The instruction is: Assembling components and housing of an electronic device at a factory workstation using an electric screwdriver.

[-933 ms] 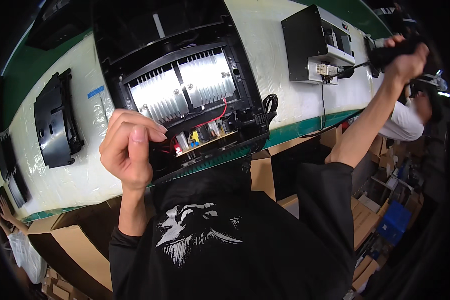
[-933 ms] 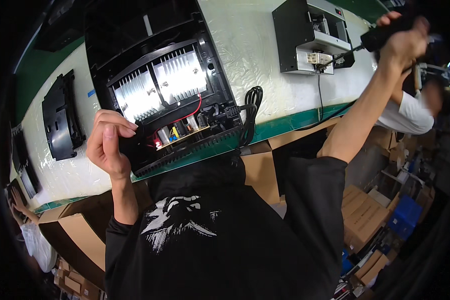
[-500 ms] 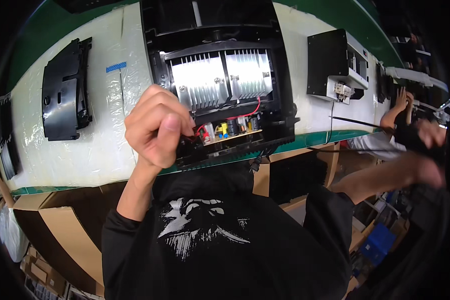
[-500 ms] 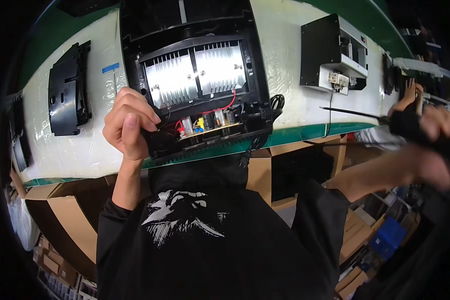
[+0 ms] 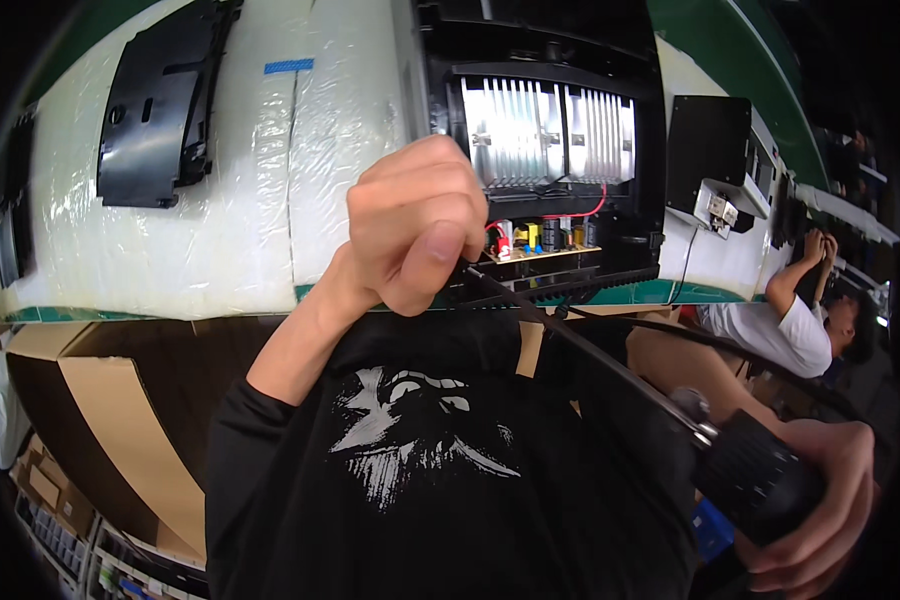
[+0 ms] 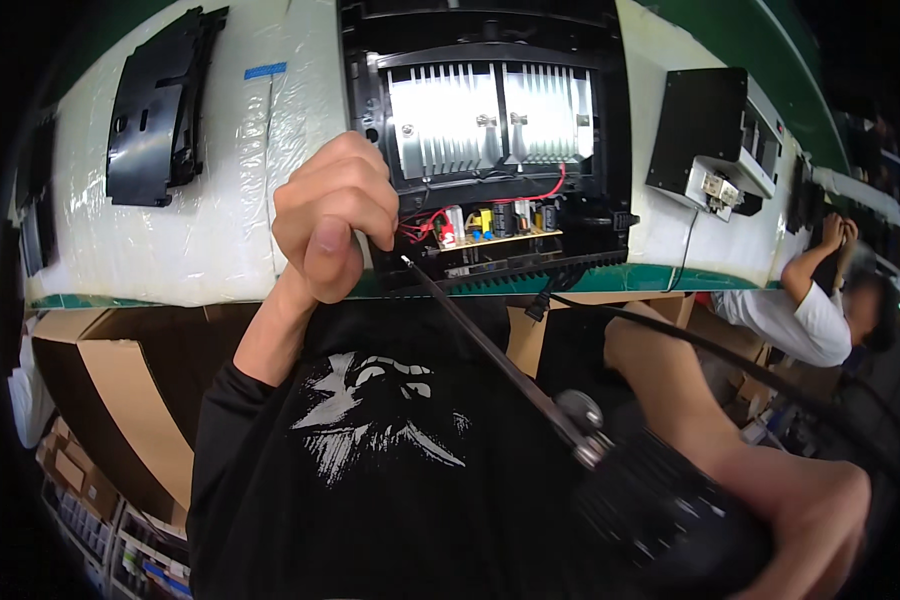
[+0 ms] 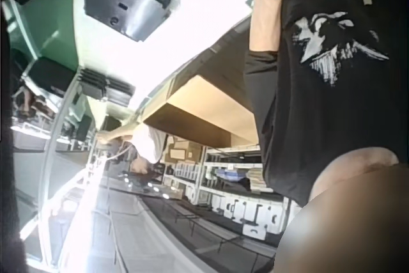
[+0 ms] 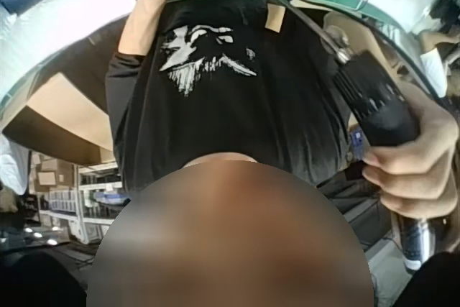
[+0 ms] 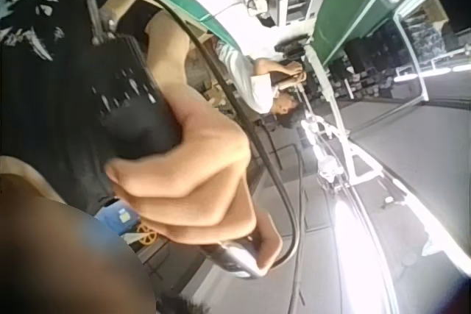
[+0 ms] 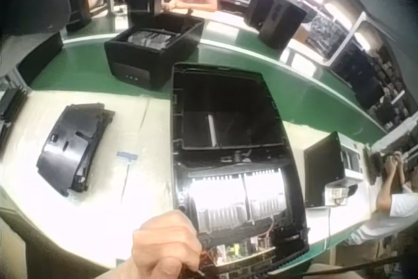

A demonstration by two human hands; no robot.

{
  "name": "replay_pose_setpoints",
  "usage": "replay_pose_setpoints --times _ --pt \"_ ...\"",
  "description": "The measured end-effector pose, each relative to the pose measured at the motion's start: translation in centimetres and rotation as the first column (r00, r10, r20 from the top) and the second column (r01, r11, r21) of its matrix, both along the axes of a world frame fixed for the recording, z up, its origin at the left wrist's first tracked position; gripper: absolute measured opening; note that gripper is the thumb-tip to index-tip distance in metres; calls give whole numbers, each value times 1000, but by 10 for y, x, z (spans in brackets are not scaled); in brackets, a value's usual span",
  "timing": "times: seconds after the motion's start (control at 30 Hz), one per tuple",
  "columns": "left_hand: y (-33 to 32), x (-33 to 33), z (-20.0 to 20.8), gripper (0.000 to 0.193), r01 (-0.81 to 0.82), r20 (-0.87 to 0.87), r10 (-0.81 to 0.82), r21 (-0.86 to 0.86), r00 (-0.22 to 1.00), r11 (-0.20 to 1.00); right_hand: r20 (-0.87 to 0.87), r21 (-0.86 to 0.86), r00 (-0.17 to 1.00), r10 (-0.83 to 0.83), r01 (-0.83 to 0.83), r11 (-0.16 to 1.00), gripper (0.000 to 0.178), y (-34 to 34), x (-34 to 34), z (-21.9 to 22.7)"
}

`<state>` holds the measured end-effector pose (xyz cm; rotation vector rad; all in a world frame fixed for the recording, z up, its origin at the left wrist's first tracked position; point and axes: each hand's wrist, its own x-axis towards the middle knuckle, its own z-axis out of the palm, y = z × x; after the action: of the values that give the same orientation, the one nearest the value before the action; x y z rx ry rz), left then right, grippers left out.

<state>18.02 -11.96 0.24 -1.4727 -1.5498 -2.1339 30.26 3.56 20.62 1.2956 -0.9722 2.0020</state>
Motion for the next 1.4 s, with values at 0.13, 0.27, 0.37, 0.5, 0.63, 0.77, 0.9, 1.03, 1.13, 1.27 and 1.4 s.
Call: replay_pose_setpoints --times 0.13,0.27,0.37,0.5,0.63,0.77,0.9,1.03,1.13,1.27,1.4 --pt "-9 1 -7 40 7 48 -6 -11 999 1000 250 335 929 -273 182 924 16 -22 -8 -39" --pt "-8 0 -2 41 64 121 -64 6 991 998 374 470 702 -606 420 776 23 -51 3 -62" --pt "-9 1 -1 41 44 123 -43 0 991 999 391 479 667 -635 441 759 20 -54 3 -68" --pt "-7 2 -3 40 26 108 -26 -3 994 1000 392 529 628 -672 443 724 18 -61 8 -74" --pt "-6 3 -3 40 28 111 -27 -1 993 1000 348 435 602 -719 575 692 25 -70 0 -81" --pt "-4 4 -5 40 0 105 -2 17 994 1000 381 479 671 -636 444 757 29 -67 -4 -80" --pt "1 6 -8 40 -59 71 55 65 996 996 419 769 661 -622 106 631 32 -46 1 -63" --pt "3 8 -5 40 -67 138 55 78 989 995 451 603 682 -576 243 760 9 -58 -2 -75" --pt "1 10 -5 38 -94 175 77 94 982 991 453 571 713 -536 230 788 7 -63 -9 -79" --pt "5 12 -6 34 -107 188 80 139 979 984 492 588 746 -448 95 803 9 -65 -17 -79" --pt "3 11 -7 29 -130 166 104 155 981 979 541 589 761 -357 -41 807 19 -63 -22 -82"
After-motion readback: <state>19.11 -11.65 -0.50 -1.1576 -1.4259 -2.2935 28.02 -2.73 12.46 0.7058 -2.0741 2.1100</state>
